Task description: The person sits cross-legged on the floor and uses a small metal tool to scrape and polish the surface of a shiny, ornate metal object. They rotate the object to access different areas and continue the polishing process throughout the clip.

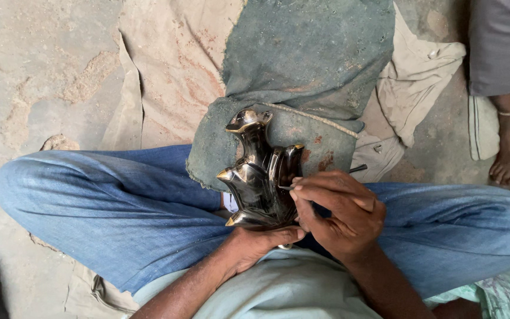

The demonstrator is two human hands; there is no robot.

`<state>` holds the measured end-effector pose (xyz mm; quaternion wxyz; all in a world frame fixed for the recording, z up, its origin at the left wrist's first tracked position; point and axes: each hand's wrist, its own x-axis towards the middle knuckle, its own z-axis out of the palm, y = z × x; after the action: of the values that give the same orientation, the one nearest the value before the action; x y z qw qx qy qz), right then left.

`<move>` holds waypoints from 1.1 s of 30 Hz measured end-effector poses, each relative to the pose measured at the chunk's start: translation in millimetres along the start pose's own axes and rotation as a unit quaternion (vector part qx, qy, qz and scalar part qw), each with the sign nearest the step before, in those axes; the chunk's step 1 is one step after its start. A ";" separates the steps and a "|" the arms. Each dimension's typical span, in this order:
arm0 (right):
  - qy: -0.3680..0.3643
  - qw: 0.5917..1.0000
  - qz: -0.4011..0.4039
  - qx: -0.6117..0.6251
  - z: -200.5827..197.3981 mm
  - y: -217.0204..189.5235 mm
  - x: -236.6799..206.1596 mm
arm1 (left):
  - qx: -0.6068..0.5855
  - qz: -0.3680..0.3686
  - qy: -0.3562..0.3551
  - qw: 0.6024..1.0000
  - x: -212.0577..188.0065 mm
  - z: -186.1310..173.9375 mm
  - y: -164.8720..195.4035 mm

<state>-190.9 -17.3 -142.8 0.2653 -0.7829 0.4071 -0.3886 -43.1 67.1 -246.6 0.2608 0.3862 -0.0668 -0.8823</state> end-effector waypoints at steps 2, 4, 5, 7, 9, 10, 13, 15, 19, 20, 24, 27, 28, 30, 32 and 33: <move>-0.003 1.000 -0.002 -0.003 -0.6 -1.3 -1.0 | 0.004 0.013 -0.001 1.000 -1.3 0.6 -1.5; -0.005 1.000 -0.004 -0.001 -1.9 -3.8 -2.4 | 0.011 0.013 0.002 1.000 -2.2 1.7 -2.1; -0.005 1.000 -0.006 -0.006 -2.3 -5.3 -2.8 | 0.010 0.013 0.011 1.000 -2.8 2.3 -2.4; -0.002 1.000 -0.012 -0.020 -3.6 -8.7 -3.1 | 0.010 0.017 0.027 0.999 -2.9 2.9 -2.3; 0.056 0.997 0.060 -0.012 -3.4 -17.0 -5.3 | 0.016 0.067 -0.047 0.997 -5.6 -0.8 -0.2; 0.084 0.992 0.096 -0.003 -4.1 -18.3 -4.6 | 0.019 0.093 -0.081 0.992 -6.9 -2.6 0.9; -0.004 0.990 0.076 0.115 -23.9 -18.2 -1.8 | 0.028 0.103 -0.075 0.991 -7.1 0.4 2.4; -0.056 0.979 0.063 0.185 -42.9 -19.9 -4.1 | 0.027 0.046 0.001 0.999 -3.7 9.2 4.8; -0.215 0.925 0.014 0.312 -64.1 -21.5 -16.7 | 0.022 0.019 -0.017 0.999 -9.4 31.1 14.5; -0.243 0.912 0.004 0.331 -67.1 -20.0 -20.0 | 0.037 0.037 -0.020 0.998 -10.7 37.4 18.2; -0.305 0.874 -0.021 0.379 -93.1 -8.5 -32.1 | 0.089 0.067 -0.006 0.994 -18.1 66.9 28.5; -0.282 0.876 -0.023 0.392 -118.1 0.5 -37.9 | 0.131 0.074 0.024 0.988 -27.2 88.5 33.8; -0.270 0.881 -0.023 0.388 -125.6 2.9 -39.1 | 0.146 0.079 0.033 0.986 -30.9 95.1 35.2; -0.182 0.898 -0.002 0.401 -137.8 6.4 -39.8 | 0.178 0.066 0.065 0.980 -38.5 106.9 39.1; -0.077 0.909 0.031 0.410 -141.3 10.0 -38.5 | 0.204 0.058 0.093 0.973 -43.9 115.6 44.8; -0.044 0.914 0.058 0.400 -142.3 12.0 -37.5 | 0.213 0.057 0.105 0.970 -44.2 119.2 48.2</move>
<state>-327.1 -6.1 -87.0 0.5954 -0.6029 0.2503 -0.4684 -83.7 38.6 -120.1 0.2286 0.5191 -0.2469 -0.7857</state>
